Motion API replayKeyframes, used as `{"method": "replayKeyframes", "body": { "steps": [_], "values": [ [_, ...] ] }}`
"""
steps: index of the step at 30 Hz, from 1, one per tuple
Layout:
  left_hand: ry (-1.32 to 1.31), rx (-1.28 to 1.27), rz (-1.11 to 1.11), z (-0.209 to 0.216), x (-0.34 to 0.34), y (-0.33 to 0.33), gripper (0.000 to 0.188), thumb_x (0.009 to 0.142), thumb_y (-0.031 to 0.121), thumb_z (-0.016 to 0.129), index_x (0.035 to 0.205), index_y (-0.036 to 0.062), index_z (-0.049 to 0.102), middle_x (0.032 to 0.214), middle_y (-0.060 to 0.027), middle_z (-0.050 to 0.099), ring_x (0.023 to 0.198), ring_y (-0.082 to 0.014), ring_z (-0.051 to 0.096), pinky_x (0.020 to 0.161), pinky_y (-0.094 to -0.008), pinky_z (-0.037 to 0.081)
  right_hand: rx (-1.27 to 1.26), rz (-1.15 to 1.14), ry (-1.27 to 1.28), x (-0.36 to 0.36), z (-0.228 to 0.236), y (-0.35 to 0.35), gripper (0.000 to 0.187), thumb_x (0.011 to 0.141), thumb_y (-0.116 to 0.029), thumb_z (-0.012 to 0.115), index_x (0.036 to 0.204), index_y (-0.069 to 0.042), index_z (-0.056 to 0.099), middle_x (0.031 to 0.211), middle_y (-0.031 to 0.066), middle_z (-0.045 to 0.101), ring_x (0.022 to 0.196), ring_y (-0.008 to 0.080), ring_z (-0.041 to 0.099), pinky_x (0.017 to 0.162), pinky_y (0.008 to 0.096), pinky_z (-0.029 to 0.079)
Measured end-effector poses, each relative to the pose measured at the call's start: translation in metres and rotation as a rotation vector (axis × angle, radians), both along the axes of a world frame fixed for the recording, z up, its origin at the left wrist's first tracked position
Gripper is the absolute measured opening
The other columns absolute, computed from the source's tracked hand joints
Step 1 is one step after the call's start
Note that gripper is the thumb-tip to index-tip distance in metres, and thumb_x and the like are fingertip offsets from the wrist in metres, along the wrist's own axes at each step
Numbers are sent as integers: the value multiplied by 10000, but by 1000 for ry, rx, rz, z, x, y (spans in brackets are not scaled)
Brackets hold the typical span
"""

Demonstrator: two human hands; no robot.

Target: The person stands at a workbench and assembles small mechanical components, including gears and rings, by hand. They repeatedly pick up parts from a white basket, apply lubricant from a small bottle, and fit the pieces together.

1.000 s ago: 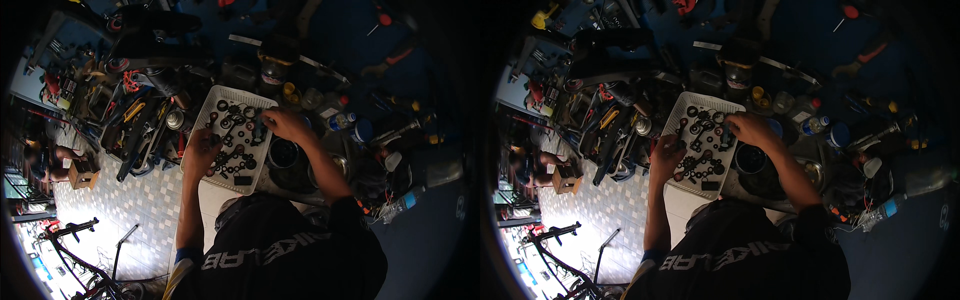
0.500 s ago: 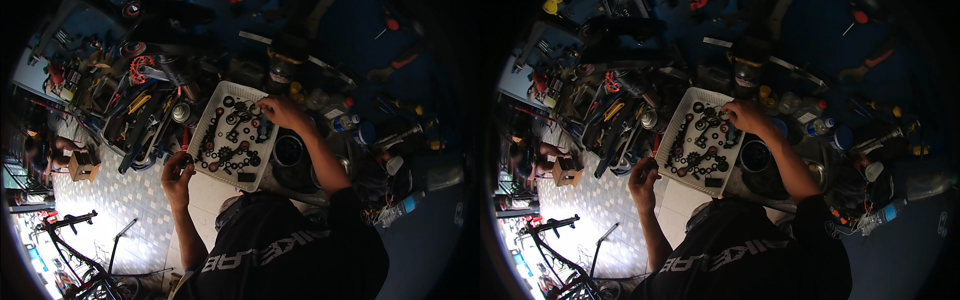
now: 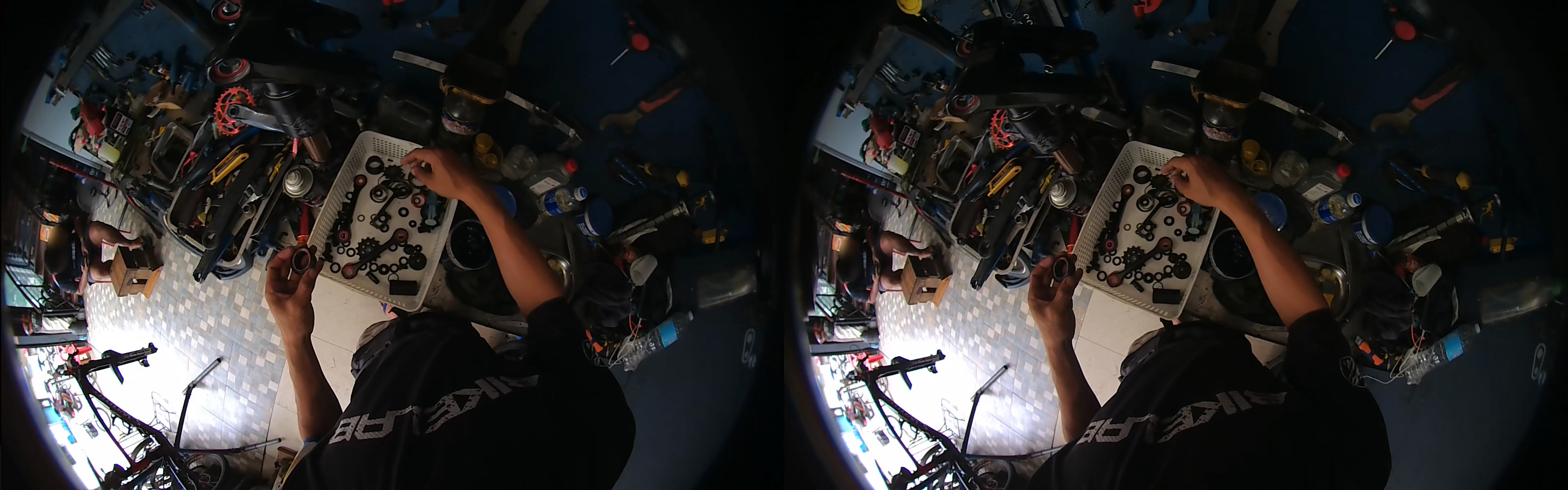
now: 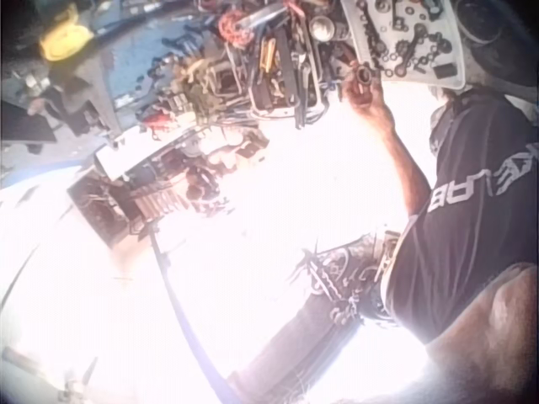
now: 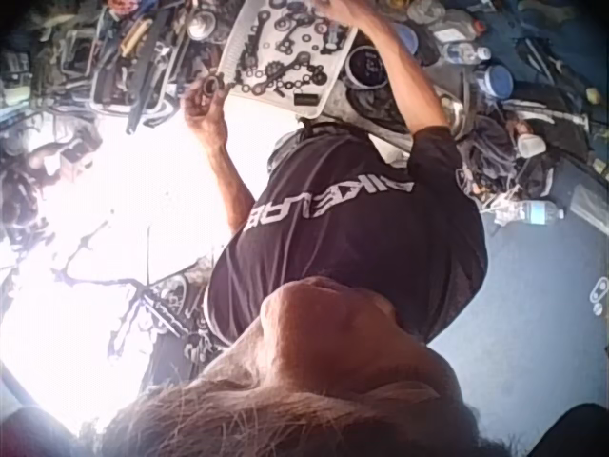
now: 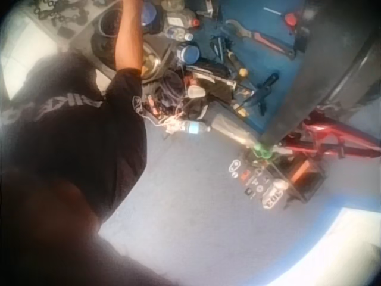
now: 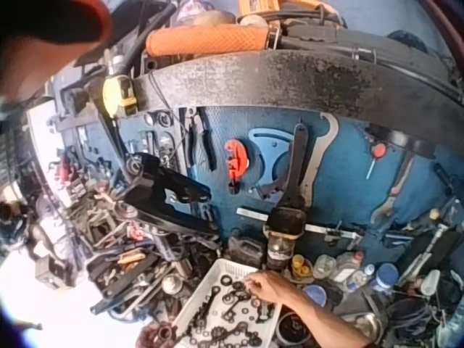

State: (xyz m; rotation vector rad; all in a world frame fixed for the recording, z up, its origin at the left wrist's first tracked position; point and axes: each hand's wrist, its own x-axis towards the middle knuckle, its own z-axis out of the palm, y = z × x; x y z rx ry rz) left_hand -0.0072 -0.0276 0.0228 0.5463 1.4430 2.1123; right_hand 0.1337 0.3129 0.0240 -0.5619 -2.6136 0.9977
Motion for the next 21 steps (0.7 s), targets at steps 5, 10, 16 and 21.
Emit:
{"method": "replayKeyframes", "body": {
  "steps": [5,10,16,21],
  "values": [
    [-1,-26,-17,-1,0,-2,518,885,-85,665,1368,-36,488,1252,-152,628,1158,-250,637,970,-412,572,3,-13,-8,-1,-6,2,263,865,-76,649,1116,-67,727,972,128,751,874,266,731,778,371,562],
    [97,-83,-55,-3,-1,-5,559,898,-18,683,1414,-16,467,1244,-149,635,1134,-238,644,903,-374,586,67,7,-134,7,-15,8,229,858,-102,659,1069,-87,745,970,119,754,870,256,732,777,377,563],
    [71,-21,-32,-6,-1,-2,548,910,26,678,1408,-9,452,1218,-137,639,1107,-220,646,873,-356,587,68,-16,-166,14,-6,8,227,860,-100,651,1067,-94,744,968,118,755,869,271,731,785,386,563],
    [50,-14,-39,-5,-3,-6,500,912,-25,641,1378,-36,460,1225,-144,630,1100,-210,642,855,-353,599,82,-31,-202,16,-2,7,239,870,-116,637,1088,-107,737,970,114,753,877,282,727,791,395,566]
  ]
}}
